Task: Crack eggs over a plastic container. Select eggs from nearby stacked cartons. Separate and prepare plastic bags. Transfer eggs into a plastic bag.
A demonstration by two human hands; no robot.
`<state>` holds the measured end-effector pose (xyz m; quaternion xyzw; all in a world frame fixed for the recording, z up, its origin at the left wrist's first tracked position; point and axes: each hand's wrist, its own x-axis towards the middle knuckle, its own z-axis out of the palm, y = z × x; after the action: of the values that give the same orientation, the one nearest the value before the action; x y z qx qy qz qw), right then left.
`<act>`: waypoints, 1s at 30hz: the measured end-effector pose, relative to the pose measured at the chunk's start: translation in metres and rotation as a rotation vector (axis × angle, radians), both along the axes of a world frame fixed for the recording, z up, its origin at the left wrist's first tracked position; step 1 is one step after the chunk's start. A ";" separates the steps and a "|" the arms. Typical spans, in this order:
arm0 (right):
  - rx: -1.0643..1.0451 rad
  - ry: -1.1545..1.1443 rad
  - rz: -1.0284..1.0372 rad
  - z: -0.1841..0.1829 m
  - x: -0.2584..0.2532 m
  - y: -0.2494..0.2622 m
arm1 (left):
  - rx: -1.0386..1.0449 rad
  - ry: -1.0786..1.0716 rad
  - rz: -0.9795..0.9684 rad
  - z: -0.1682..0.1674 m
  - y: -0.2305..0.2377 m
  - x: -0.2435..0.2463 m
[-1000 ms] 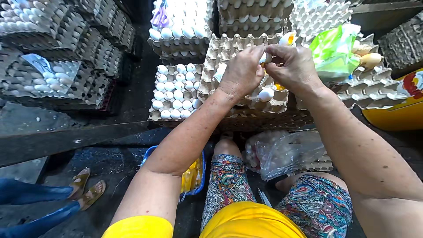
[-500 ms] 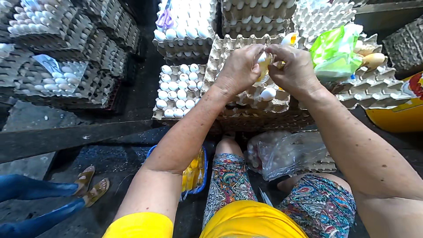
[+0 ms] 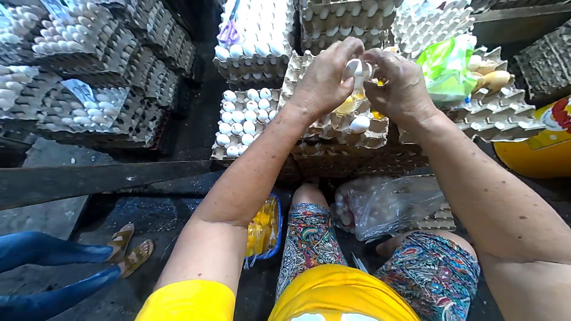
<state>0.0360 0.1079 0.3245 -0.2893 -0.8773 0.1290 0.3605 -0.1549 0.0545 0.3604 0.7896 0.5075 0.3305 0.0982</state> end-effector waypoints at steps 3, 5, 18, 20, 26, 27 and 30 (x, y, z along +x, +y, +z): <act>-0.210 0.088 0.044 0.002 0.008 -0.003 | -0.025 -0.009 0.005 0.011 -0.002 0.010; -0.432 0.204 0.090 0.003 0.015 -0.011 | -0.058 0.015 0.031 0.017 -0.008 0.019; -1.046 0.287 -0.165 -0.102 0.182 -0.107 | -0.171 0.124 -0.223 -0.041 -0.049 0.101; -1.074 0.105 -0.315 -0.132 0.204 -0.116 | -0.241 0.153 -0.187 -0.056 -0.055 0.095; -1.058 -0.183 -0.457 -0.169 0.205 -0.114 | -0.206 0.212 0.158 -0.097 -0.050 0.082; -1.021 -0.188 -0.418 -0.167 0.200 -0.112 | -0.177 0.197 0.196 -0.100 -0.047 0.081; -0.837 -0.204 -0.254 -0.153 0.173 -0.106 | -0.111 0.162 0.238 -0.107 -0.046 0.078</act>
<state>0.2094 0.0016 0.1716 -0.5271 -0.7379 0.3985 0.1372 -0.0771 0.0082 0.2534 0.7415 0.6211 0.2467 0.0606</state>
